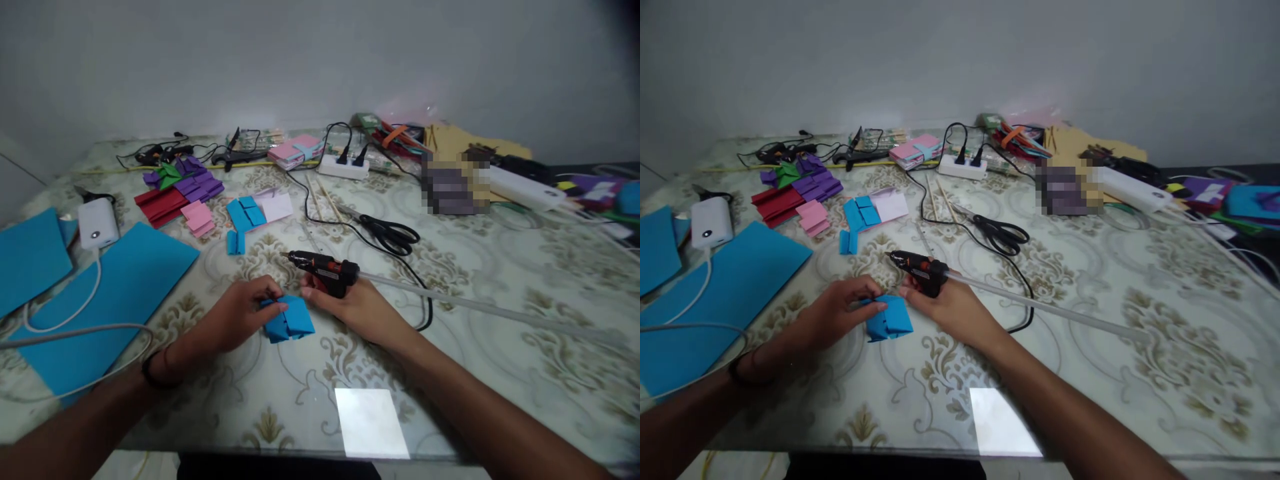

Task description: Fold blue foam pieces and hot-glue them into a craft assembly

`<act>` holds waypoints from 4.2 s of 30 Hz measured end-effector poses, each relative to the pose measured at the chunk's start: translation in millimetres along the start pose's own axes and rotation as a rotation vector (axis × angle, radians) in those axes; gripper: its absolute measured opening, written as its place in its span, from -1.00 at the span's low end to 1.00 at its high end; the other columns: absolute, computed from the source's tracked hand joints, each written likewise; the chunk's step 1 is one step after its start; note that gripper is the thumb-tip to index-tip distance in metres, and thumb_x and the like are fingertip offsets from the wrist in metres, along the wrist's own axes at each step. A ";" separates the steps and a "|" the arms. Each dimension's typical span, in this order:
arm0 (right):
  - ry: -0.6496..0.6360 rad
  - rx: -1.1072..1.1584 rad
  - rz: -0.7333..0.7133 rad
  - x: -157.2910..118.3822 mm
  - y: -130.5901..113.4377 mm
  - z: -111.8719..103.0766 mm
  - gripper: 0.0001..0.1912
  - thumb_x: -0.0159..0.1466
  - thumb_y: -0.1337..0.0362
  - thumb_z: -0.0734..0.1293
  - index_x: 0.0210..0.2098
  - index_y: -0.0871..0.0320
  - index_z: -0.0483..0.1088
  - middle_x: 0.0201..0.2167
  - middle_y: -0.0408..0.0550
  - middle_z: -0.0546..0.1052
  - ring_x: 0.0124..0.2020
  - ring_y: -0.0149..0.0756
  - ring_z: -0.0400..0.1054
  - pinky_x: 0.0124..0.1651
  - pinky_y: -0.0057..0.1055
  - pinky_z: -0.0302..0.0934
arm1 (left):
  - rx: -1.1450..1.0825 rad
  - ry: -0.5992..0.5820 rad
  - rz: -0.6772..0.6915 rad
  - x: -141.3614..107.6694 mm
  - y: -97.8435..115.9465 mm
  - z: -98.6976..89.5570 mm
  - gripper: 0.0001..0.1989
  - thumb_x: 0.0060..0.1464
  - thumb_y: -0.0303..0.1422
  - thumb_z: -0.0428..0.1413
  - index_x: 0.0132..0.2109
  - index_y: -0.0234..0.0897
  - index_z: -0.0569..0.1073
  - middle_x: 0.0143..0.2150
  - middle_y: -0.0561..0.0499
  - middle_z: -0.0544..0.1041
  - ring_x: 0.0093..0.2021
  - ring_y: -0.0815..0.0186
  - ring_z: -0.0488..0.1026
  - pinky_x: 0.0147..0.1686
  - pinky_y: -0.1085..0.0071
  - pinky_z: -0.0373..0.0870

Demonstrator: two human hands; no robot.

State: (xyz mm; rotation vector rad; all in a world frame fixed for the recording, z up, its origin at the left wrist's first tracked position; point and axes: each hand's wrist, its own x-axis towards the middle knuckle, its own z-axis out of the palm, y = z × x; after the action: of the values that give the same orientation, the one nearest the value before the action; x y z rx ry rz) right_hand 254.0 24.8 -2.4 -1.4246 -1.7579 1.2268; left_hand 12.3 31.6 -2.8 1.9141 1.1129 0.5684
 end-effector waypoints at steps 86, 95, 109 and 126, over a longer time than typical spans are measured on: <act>-0.055 0.020 0.133 -1.4 3.2 5.1 -0.53 0.20 -0.15 0.47 -0.58 0.01 0.34 -0.64 -0.13 0.32 -0.48 -0.20 0.25 -0.46 -0.29 0.12 | -0.303 0.066 -0.166 -0.7 -19.2 -4.9 -0.84 0.16 -0.26 0.22 -0.18 -0.26 0.51 -0.42 0.14 0.40 -0.41 0.39 0.33 -0.44 0.51 0.24; -0.065 0.047 0.177 -2.9 5.8 5.7 -0.49 0.20 -0.18 0.47 -0.57 0.06 0.33 -0.62 -0.16 0.33 -0.55 -0.31 0.16 -0.48 -0.32 0.08 | -0.298 0.070 -0.161 -0.5 -19.2 -4.7 -0.83 0.15 -0.26 0.22 -0.19 -0.26 0.51 -0.43 0.15 0.39 -0.43 0.40 0.31 -0.45 0.51 0.23; -0.063 0.077 0.198 -2.9 10.4 5.8 -0.51 0.21 -0.14 0.48 -0.55 0.13 0.41 -0.63 -0.18 0.38 -0.59 -0.41 0.14 -0.53 -0.39 0.04 | -0.311 0.063 -0.158 -0.2 -18.3 -5.2 -0.83 0.14 -0.26 0.23 -0.20 -0.27 0.51 -0.42 0.15 0.39 -0.41 0.41 0.30 -0.45 0.51 0.22; -0.064 0.073 0.184 -3.1 9.9 6.1 -0.52 0.21 -0.14 0.46 -0.54 0.13 0.43 -0.63 -0.16 0.40 -0.59 -0.40 0.17 -0.53 -0.39 0.05 | -0.398 0.067 -0.183 0.1 -16.6 -5.3 -0.84 0.14 -0.28 0.25 -0.20 -0.27 0.49 -0.47 0.19 0.33 -0.47 0.45 0.25 -0.50 0.53 0.19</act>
State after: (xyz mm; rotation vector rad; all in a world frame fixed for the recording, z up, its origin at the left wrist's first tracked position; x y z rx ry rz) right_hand 254.0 20.1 -13.6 -1.5474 -1.6342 1.4320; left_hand 0.4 38.3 -13.7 1.4456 1.1081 0.6967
